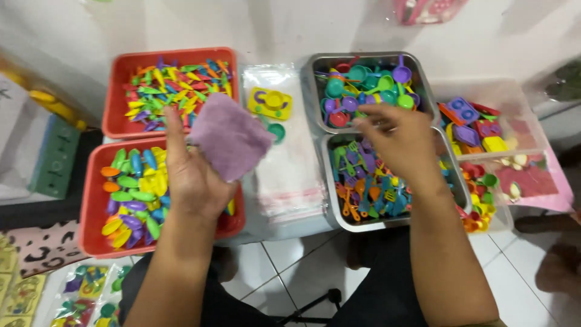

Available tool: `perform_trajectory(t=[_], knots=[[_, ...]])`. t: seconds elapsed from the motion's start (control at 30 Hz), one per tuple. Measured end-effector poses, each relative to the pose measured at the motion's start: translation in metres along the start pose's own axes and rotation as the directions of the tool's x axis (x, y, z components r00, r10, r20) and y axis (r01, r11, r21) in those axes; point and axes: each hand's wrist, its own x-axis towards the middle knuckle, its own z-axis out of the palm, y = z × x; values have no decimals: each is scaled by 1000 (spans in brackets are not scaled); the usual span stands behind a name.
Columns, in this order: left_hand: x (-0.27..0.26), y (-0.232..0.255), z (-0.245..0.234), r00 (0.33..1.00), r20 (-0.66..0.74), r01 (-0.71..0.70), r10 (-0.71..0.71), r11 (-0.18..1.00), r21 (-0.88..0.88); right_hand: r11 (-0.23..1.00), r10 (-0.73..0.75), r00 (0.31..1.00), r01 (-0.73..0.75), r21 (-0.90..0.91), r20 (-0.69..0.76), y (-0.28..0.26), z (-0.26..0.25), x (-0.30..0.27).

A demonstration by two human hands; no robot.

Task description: Cleaning small plastic toy components with a cloth and sorting them into trays.

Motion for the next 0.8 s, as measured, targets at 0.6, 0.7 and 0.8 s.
perform_trajectory(t=[0.6,0.7,0.8], knots=[[21,-31,-8,932,158,-361,326,803,474,911,148,944,-14,-412,295,51,-50,-28],[18,-34,-7,946,162,-324,281,795,513,890,225,938,-87,-447,265,52,-47,-28],[16,-35,-7,937,212,-349,278,777,523,874,358,889,-212,-438,285,44,-50,-25]])
